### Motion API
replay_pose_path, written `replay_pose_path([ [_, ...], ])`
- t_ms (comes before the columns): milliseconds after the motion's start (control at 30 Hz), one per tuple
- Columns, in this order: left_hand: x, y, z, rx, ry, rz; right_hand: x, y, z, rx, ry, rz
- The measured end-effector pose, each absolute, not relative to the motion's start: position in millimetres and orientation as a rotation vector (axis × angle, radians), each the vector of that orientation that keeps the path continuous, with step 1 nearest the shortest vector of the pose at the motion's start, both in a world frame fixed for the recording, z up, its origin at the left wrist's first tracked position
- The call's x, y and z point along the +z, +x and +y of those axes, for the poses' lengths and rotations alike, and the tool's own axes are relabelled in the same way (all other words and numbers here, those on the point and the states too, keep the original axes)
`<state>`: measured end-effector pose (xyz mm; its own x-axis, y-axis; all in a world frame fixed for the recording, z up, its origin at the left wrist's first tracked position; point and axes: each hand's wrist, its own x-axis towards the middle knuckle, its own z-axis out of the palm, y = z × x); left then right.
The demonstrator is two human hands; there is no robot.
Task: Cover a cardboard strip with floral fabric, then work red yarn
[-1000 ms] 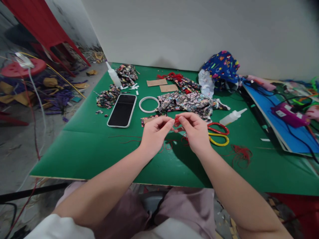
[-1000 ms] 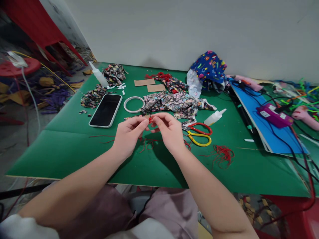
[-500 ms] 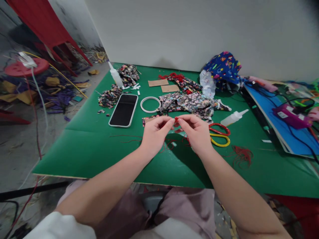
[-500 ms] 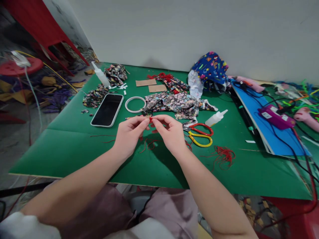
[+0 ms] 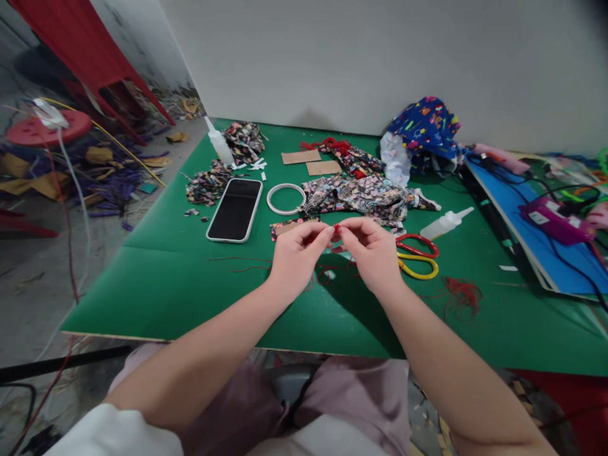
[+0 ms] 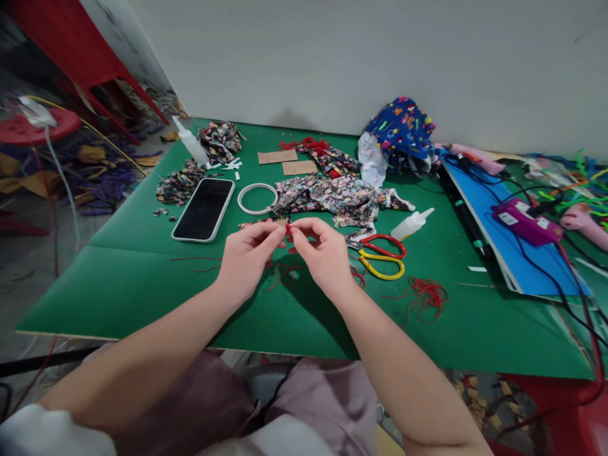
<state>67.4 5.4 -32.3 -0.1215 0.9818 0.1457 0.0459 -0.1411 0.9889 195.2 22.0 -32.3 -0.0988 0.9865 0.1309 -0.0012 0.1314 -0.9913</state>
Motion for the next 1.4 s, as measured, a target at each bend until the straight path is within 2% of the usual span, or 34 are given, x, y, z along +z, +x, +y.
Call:
replay_pose_path([
  [1400,-32.1,67.6,6.4,1.406,1.090,1.221,-34.2,196.9,21.7,1.269,-0.966,-1.331],
])
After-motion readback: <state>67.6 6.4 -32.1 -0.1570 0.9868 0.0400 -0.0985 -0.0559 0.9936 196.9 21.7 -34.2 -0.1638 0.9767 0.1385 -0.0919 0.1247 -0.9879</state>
